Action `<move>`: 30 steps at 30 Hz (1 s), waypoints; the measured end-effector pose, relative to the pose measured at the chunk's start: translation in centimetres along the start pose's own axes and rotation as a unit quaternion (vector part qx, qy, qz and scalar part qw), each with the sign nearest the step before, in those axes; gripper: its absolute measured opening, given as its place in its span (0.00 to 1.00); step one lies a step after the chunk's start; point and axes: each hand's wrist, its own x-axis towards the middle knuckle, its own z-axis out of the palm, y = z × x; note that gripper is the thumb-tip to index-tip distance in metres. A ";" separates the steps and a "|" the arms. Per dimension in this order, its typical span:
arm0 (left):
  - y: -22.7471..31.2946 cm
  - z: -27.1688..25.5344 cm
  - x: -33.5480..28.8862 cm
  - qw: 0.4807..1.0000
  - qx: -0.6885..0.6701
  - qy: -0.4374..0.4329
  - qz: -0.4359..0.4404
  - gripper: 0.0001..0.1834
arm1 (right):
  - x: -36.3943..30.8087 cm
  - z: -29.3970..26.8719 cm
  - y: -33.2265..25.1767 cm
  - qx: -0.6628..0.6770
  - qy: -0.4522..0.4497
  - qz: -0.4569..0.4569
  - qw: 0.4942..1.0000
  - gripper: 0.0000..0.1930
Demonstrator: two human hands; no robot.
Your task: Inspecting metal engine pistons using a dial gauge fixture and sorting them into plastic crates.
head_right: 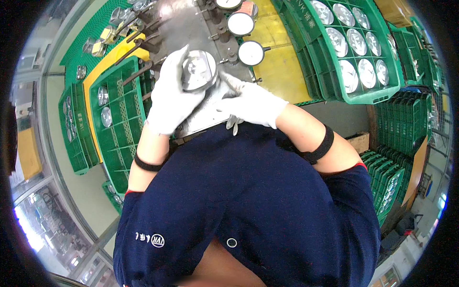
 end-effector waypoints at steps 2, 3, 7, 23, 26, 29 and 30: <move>2.7 -1.9 -0.1 0.996 -0.089 -0.010 -0.011 0.49 | -1.4 0.9 -2.4 -0.070 0.007 -0.034 0.997 0.40; 4.5 -2.7 -0.1 0.992 -0.127 -0.011 -0.002 0.50 | -2.1 0.9 -2.6 -0.077 0.015 -0.036 0.996 0.40; 6.9 -3.5 0.5 0.963 -0.258 0.026 0.079 0.50 | -4.1 -1.4 -5.3 0.137 -0.092 -0.080 0.983 0.21; 8.2 -1.0 -12.0 0.887 -0.177 0.227 -0.360 0.32 | 8.0 -29.3 -27.5 -0.336 0.356 -0.163 0.857 0.14; 9.6 -1.5 -12.4 0.862 -0.213 0.243 -0.391 0.32 | 10.8 -33.1 -28.1 -0.586 0.313 -0.054 0.745 0.26; 9.8 -2.1 -12.8 0.855 -0.191 0.276 -0.395 0.32 | 12.2 -33.5 -28.3 -0.801 0.234 -0.035 0.550 0.28; 9.8 -2.5 -12.9 0.852 -0.187 0.272 -0.406 0.32 | 11.8 -30.9 -28.4 -0.764 0.294 0.021 0.574 0.30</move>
